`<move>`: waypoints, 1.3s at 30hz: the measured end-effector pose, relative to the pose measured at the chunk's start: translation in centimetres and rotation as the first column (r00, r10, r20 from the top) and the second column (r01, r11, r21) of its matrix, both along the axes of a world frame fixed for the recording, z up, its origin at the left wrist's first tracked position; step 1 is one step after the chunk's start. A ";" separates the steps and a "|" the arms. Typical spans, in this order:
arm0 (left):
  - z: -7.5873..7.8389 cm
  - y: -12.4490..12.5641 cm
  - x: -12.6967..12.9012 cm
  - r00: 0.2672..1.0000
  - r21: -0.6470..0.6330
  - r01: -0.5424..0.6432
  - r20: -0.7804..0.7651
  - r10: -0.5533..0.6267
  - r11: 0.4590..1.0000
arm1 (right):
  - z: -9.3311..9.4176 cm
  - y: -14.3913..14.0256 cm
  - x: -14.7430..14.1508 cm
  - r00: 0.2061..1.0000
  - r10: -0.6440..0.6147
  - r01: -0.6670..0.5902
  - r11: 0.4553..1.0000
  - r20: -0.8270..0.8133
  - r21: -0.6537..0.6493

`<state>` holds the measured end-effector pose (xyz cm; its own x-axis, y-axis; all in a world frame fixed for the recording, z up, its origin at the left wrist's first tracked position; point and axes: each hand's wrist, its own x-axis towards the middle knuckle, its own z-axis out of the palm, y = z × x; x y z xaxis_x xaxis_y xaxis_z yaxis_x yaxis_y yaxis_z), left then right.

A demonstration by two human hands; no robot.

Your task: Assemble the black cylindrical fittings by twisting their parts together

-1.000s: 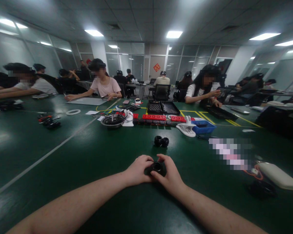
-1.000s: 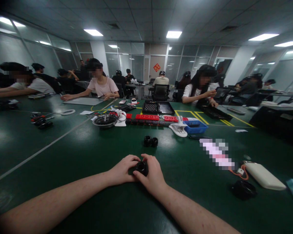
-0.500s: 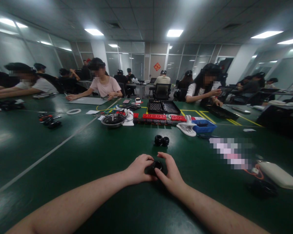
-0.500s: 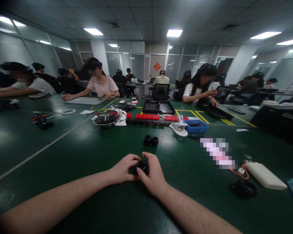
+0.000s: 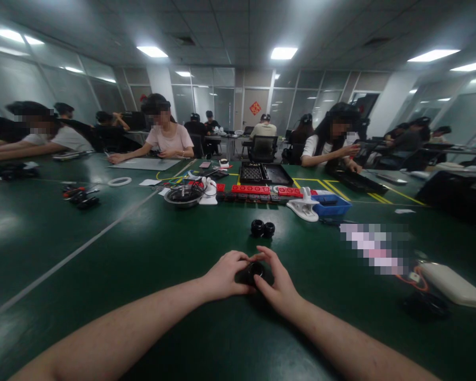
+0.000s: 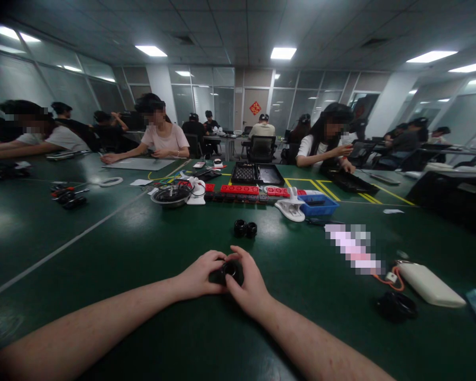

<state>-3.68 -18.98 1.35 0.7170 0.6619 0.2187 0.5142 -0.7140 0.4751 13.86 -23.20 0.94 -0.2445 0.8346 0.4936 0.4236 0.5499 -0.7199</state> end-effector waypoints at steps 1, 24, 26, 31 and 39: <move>-0.1 0.0 0.0 1.000 0.000 -0.002 -0.001 0.002 1.000 | 0.0 -0.1 0.0 0.999 0.050 -0.051 0.999 -0.013 -0.003; 0.3 -0.1 0.1 1.000 -0.006 0.007 0.005 -0.007 1.000 | -0.1 0.1 -0.1 0.980 -0.168 0.164 0.985 0.109 0.049; 0.3 -0.1 0.1 1.000 -0.012 0.006 0.000 -0.006 1.000 | 0.0 0.1 -0.2 0.987 -0.143 0.140 0.989 0.077 0.036; 0.3 0.0 0.0 1.000 -0.017 0.016 -0.010 -0.016 1.000 | 0.3 -0.2 0.1 0.999 0.046 -0.047 0.999 0.015 0.027; 0.5 -0.1 -0.1 1.000 -0.021 0.025 -0.006 -0.025 0.999 | 0.1 -0.1 0.1 0.992 -0.093 0.086 0.993 0.090 0.082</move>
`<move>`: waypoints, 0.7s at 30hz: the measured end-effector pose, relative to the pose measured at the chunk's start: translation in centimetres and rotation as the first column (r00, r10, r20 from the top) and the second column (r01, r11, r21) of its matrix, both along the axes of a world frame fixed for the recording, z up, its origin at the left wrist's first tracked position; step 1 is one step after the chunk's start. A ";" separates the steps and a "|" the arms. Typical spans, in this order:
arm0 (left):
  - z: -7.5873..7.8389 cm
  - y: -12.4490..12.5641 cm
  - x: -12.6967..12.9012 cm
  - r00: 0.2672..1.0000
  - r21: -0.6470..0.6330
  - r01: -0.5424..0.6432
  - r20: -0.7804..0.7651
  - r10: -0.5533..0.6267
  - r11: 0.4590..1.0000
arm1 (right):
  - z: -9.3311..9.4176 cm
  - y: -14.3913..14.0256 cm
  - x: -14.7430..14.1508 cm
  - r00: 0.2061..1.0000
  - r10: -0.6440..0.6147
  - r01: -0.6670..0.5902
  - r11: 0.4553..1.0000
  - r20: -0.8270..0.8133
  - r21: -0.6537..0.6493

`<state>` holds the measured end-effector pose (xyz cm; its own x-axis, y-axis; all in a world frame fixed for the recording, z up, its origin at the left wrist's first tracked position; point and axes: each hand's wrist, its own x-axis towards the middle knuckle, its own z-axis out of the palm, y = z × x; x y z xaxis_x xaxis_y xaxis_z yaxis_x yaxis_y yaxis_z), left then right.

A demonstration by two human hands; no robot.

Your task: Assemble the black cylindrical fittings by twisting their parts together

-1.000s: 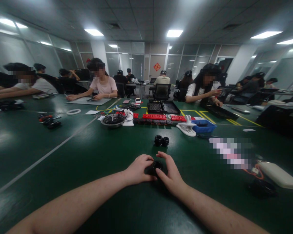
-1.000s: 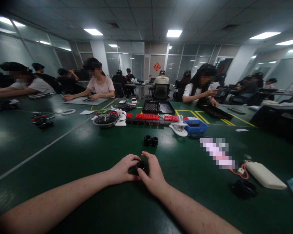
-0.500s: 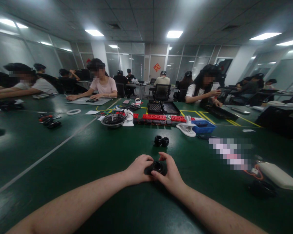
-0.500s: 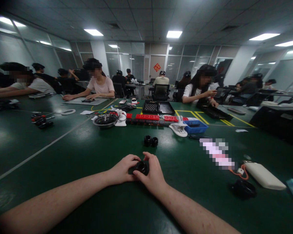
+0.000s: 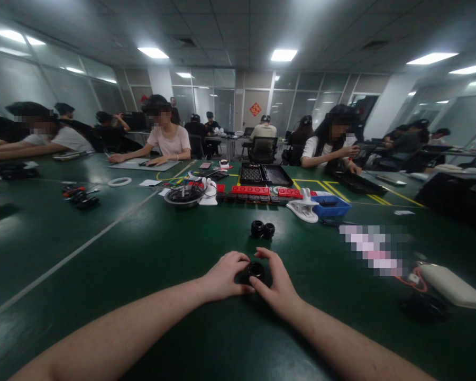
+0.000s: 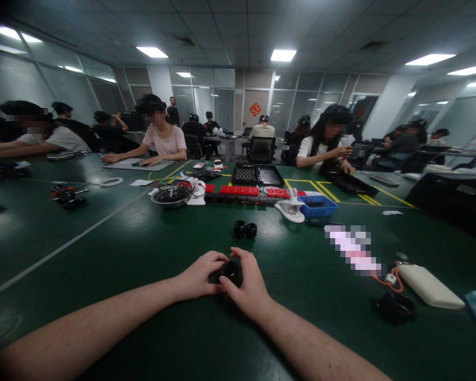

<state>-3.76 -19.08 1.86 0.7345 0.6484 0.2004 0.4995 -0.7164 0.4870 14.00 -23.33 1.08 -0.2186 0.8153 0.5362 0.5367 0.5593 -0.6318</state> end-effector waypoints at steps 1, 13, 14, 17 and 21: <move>0.0 0.0 0.0 1.000 0.003 0.000 0.000 0.000 1.000 | 0.0 0.1 0.0 1.000 -0.021 0.021 1.000 0.008 -0.001; -0.2 0.1 0.1 1.000 0.014 -0.007 0.000 0.007 1.000 | 0.1 0.2 -0.3 0.997 -0.075 0.076 0.995 0.025 -0.058; -0.1 0.1 0.1 1.000 0.014 -0.008 -0.002 0.008 1.000 | 0.1 0.2 -0.2 0.999 -0.044 0.045 0.997 0.013 -0.059; -0.2 0.1 0.1 1.000 0.014 -0.009 -0.011 0.009 1.000 | 0.1 0.1 -0.1 0.996 0.086 -0.087 0.995 -0.018 -0.052; -0.2 0.2 0.1 1.000 0.005 -0.008 -0.006 0.008 1.000 | 0.2 -0.1 0.0 0.988 0.151 -0.152 0.988 -0.039 -0.031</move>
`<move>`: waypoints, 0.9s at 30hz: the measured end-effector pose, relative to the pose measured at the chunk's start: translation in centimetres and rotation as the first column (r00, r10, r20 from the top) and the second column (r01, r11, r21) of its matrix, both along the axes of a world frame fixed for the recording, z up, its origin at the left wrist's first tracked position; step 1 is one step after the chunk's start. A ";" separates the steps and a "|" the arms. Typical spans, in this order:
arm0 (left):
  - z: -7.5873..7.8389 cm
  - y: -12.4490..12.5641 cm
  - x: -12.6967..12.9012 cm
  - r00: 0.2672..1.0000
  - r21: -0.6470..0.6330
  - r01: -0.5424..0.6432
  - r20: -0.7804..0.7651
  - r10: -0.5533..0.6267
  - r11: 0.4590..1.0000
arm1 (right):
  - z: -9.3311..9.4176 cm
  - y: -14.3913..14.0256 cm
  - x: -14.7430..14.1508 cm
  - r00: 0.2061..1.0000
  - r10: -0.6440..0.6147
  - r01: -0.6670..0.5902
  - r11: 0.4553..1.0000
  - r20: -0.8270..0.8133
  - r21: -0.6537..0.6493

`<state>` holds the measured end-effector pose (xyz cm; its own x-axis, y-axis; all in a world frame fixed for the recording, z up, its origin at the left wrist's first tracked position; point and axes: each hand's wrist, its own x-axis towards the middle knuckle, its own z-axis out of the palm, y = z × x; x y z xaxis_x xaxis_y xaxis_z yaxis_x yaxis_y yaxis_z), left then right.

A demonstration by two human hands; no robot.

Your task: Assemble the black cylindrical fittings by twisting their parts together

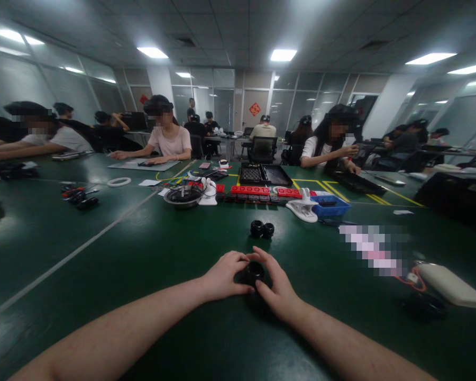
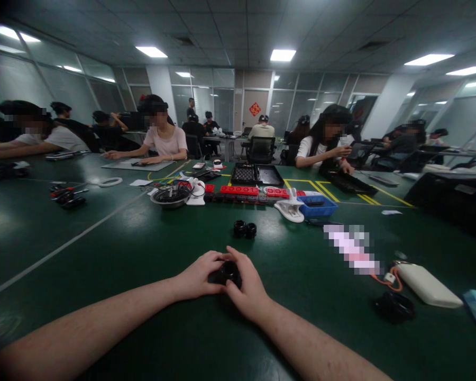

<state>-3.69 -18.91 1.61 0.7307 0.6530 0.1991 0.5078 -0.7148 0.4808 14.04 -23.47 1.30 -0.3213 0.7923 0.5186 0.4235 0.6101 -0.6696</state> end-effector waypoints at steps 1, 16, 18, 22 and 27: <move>0.0 0.0 0.0 1.000 -0.003 0.000 0.005 0.000 1.000 | 0.0 0.0 0.0 1.000 -0.012 0.012 1.000 -0.002 0.002; 0.1 -0.1 0.0 1.000 0.011 0.014 0.001 -0.014 1.000 | 0.0 0.3 -0.2 0.969 -0.234 0.233 0.972 0.075 0.009; 0.1 -0.1 0.0 1.000 0.014 0.013 0.001 -0.013 1.000 | -0.1 0.3 -0.2 0.968 -0.238 0.239 0.971 0.080 0.001; 0.0 -0.1 0.0 1.000 0.010 0.004 0.005 -0.004 1.000 | -0.4 0.4 -0.3 0.972 -0.230 0.231 0.973 0.053 0.000; 0.0 0.0 0.1 1.000 0.013 0.003 0.010 -0.003 1.000 | -0.5 0.3 -0.2 0.995 -0.096 0.096 0.995 -0.019 -0.012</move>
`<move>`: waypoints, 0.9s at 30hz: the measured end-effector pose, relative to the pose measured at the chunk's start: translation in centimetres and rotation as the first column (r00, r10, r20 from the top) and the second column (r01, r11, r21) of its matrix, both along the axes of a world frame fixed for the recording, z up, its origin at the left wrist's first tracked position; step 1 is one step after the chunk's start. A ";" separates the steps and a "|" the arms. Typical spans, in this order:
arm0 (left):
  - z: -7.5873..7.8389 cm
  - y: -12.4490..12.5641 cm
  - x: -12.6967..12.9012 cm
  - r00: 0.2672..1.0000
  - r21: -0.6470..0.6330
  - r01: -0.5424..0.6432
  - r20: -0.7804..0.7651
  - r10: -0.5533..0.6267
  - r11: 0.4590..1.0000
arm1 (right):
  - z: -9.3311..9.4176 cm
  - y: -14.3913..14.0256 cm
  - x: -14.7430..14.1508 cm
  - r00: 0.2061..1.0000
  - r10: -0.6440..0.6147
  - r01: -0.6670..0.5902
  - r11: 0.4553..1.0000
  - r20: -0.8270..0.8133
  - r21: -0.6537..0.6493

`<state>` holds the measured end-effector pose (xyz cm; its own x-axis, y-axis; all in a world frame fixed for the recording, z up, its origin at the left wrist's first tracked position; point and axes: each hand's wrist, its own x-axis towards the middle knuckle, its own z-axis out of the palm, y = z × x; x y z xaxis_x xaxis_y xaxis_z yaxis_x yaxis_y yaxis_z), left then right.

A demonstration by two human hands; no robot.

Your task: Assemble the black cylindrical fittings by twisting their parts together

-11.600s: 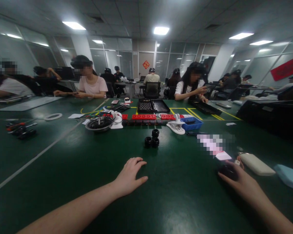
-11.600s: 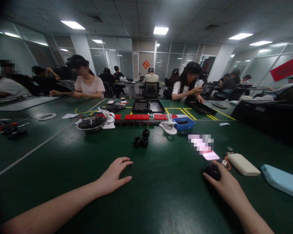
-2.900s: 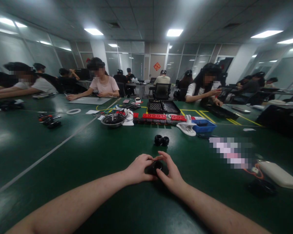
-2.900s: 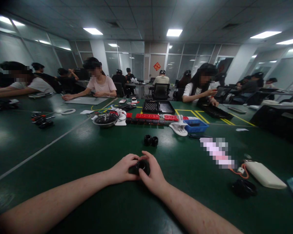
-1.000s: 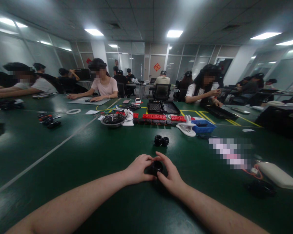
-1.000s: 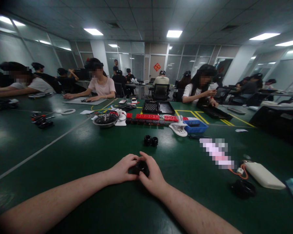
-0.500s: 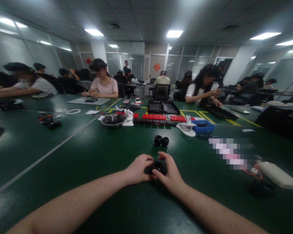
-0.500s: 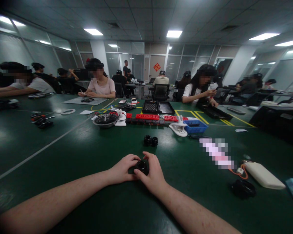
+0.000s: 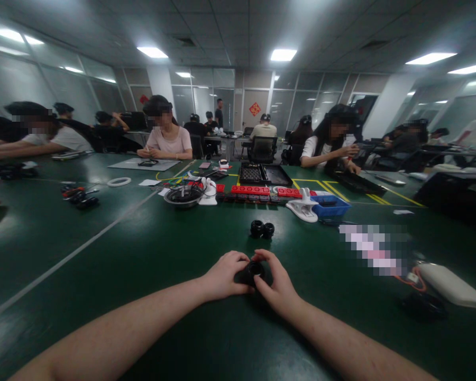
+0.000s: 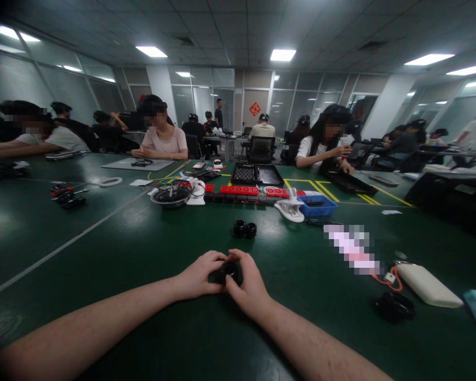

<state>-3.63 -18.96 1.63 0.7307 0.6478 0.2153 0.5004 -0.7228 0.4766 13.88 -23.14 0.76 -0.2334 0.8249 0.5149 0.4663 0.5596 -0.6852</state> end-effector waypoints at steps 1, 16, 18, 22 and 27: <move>0.0 0.0 0.0 1.000 0.003 0.002 0.001 -0.002 1.000 | 0.0 -0.1 0.1 1.000 0.029 -0.029 1.000 -0.006 -0.002; -0.1 0.1 -0.1 1.000 -0.010 0.001 0.001 -0.001 1.000 | 0.1 0.0 0.3 0.999 -0.045 0.045 0.999 0.016 0.015; -0.1 0.0 -0.1 1.000 -0.007 -0.001 0.001 0.001 1.000 | 0.1 0.1 0.2 0.998 -0.065 0.065 0.998 0.025 0.015; 0.0 0.0 -0.1 1.000 -0.004 0.002 0.000 -0.002 1.000 | 0.2 0.1 0.1 0.994 -0.098 0.098 0.995 0.042 0.003; 0.0 0.0 -0.1 1.000 -0.009 -0.004 0.001 0.004 1.000 | 0.2 0.2 0.0 0.990 -0.128 0.128 0.992 0.057 0.002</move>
